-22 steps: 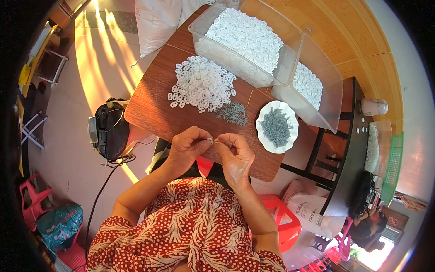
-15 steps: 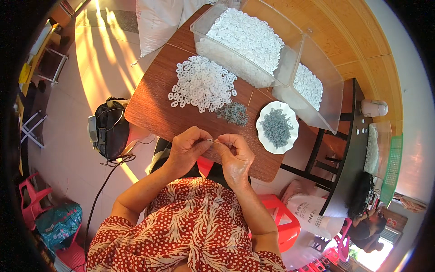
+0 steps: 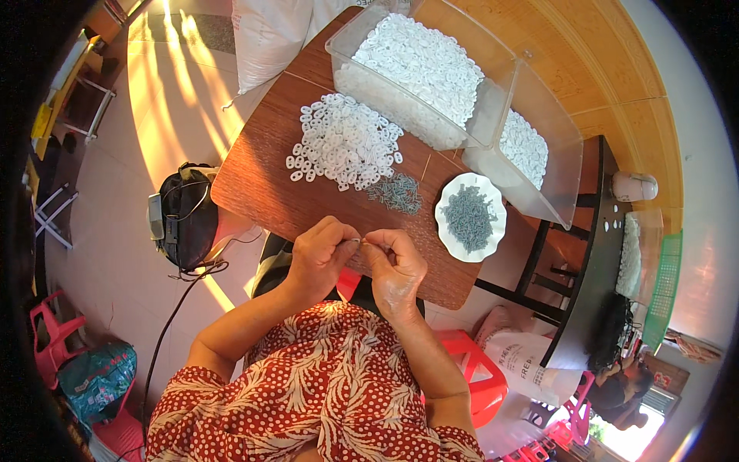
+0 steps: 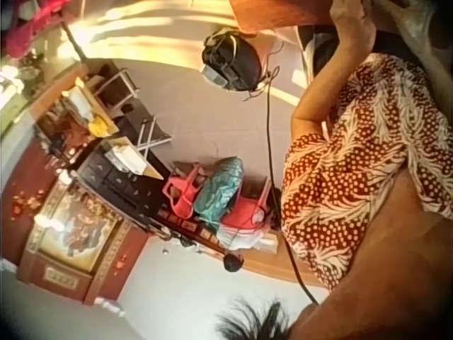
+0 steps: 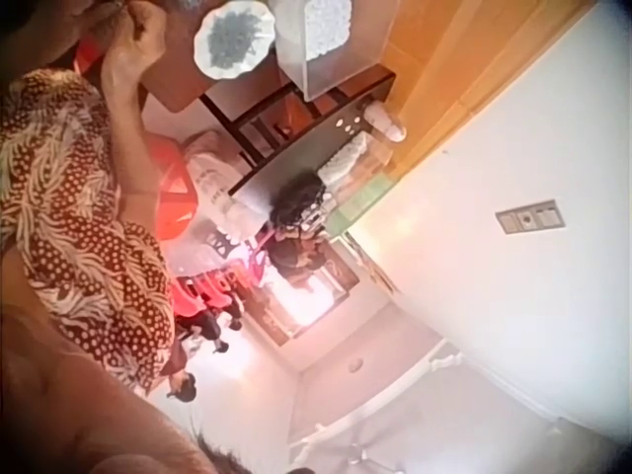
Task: The person is manually assembling small white plastic components by inserting metal pins or smaller parts into them.
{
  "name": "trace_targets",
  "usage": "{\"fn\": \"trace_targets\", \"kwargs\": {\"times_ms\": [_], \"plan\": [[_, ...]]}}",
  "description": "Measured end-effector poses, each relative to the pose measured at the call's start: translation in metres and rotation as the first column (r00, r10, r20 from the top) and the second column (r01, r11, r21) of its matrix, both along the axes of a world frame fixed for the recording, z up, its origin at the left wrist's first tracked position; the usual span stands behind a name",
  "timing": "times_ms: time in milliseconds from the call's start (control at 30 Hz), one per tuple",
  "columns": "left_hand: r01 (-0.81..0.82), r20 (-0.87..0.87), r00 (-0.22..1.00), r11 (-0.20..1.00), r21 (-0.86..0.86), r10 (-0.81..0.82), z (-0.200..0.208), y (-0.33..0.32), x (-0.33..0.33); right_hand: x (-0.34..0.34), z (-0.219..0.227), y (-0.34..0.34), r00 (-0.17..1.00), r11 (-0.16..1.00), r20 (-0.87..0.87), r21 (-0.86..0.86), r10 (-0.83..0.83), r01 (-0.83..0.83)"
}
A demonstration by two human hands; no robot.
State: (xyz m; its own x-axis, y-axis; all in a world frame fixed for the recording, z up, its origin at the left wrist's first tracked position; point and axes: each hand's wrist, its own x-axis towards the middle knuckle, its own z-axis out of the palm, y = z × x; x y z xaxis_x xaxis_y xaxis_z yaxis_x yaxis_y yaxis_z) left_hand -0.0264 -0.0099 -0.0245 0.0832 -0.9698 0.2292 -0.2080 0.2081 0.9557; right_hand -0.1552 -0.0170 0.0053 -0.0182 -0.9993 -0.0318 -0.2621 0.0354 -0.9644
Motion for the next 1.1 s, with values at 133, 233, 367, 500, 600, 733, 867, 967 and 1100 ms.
{"fn": "trace_targets", "kwargs": {"times_ms": [133, 233, 367, 500, 600, 733, 867, 967, 1100], "plan": [[-0.015, -0.031, 0.999, 1.0, 0.021, 0.015, 0.002, -0.002, 0.0, -0.001, -0.004, -0.002, 0.996, 0.999, 0.091, 0.042, -0.013, 0.01], [-0.013, -0.099, 0.995, 0.996, 0.094, 0.023, 0.0, -0.002, 0.001, 0.0, -0.003, -0.002, 0.983, 0.994, 0.181, 0.106, -0.014, -0.005], [0.005, -0.148, 0.989, 0.993, 0.12, 0.013, -0.006, -0.001, 0.001, -0.003, -0.006, -0.002, 0.992, 0.995, 0.128, 0.093, 0.012, -0.024], [0.036, -0.204, 0.979, 0.987, 0.158, -0.003, -0.009, -0.001, 0.0, -0.001, -0.008, -0.001, 0.999, 0.999, 0.022, 0.04, 0.028, -0.029], [0.036, -0.22, 0.975, 0.986, 0.164, 0.001, -0.013, 0.0, -0.001, -0.001, -0.014, -0.001, 0.997, 0.999, -0.075, -0.027, 0.033, -0.035], [0.031, -0.269, 0.963, 0.975, 0.218, 0.03, -0.01, 0.0, -0.002, 0.0, -0.021, -0.001, 0.976, 0.986, -0.211, -0.146, 0.049, -0.081], [-0.018, -0.147, 0.988, 0.984, 0.175, 0.045, -0.017, 0.002, -0.006, 0.004, -0.025, -0.001, 0.957, 0.972, -0.285, -0.203, 0.056, -0.118], [0.012, -0.223, 0.974, 0.971, 0.239, 0.043, -0.029, 0.006, -0.006, 0.005, -0.032, 0.002, 0.976, 0.994, -0.215, -0.089, 0.046, -0.066], [0.103, -0.417, 0.906, 0.922, 0.373, 0.067, -0.048, 0.009, -0.005, 0.006, -0.041, 0.004, 0.993, 0.998, -0.109, 0.021, 0.053, -0.051]]}}
